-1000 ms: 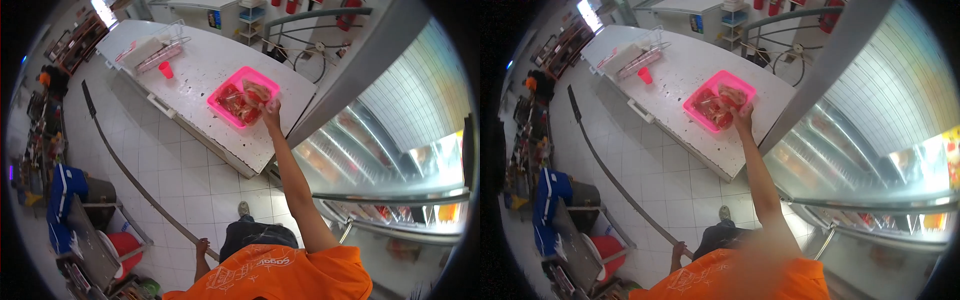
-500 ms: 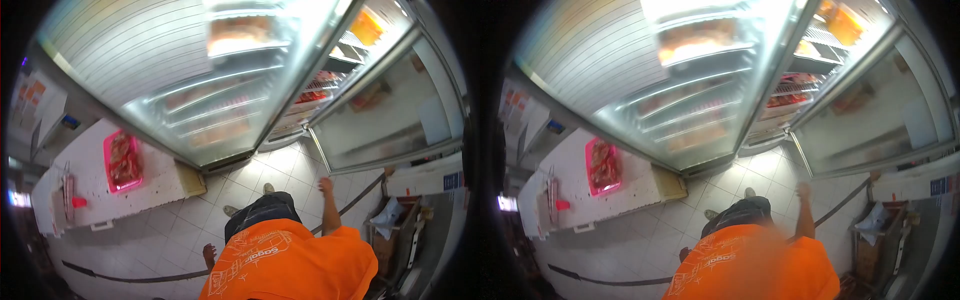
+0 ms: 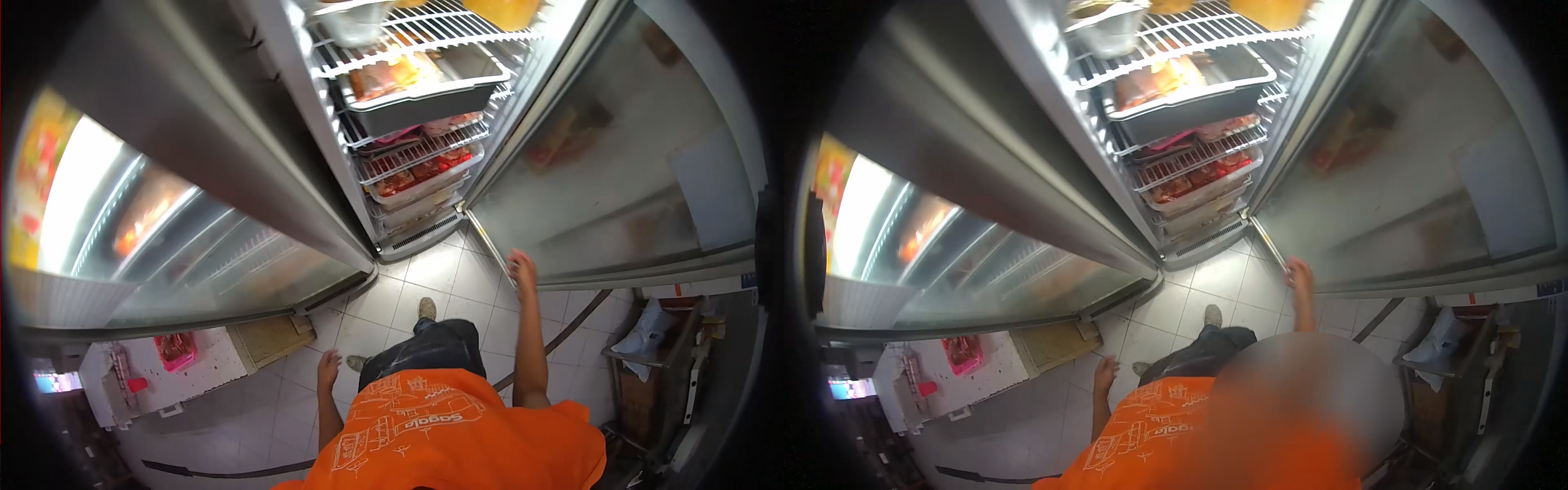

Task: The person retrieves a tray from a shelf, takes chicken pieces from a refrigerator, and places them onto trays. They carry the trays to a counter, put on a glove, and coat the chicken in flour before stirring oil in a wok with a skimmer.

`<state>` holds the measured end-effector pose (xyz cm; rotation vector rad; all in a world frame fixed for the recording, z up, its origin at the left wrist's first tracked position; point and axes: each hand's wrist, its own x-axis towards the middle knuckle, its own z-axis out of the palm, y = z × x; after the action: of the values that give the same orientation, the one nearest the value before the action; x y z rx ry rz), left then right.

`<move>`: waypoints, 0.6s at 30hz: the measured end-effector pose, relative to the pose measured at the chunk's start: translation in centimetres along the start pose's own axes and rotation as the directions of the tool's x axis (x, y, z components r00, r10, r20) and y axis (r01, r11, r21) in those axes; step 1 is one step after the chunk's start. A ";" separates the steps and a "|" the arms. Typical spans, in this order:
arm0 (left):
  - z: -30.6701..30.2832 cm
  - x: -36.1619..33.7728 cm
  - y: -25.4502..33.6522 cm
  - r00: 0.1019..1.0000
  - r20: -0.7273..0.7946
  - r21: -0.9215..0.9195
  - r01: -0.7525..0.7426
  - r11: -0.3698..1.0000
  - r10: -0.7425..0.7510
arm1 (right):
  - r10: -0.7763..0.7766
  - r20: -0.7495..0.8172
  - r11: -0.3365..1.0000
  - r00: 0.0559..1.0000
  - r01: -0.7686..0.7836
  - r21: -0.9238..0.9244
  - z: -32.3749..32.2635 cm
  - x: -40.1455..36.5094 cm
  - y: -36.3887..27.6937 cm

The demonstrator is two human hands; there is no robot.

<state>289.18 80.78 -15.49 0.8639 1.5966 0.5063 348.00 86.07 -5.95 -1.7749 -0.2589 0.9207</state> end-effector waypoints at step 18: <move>7.8 -13.7 -12.0 0.947 -0.239 0.272 0.277 0.922 -0.214 | -0.602 0.287 0.752 0.745 0.408 0.518 37.9 12.2 -18.0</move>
<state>294.13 61.69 -17.15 0.8381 1.9784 0.1743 334.60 127.38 -0.80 -0.9789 -0.7523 0.8660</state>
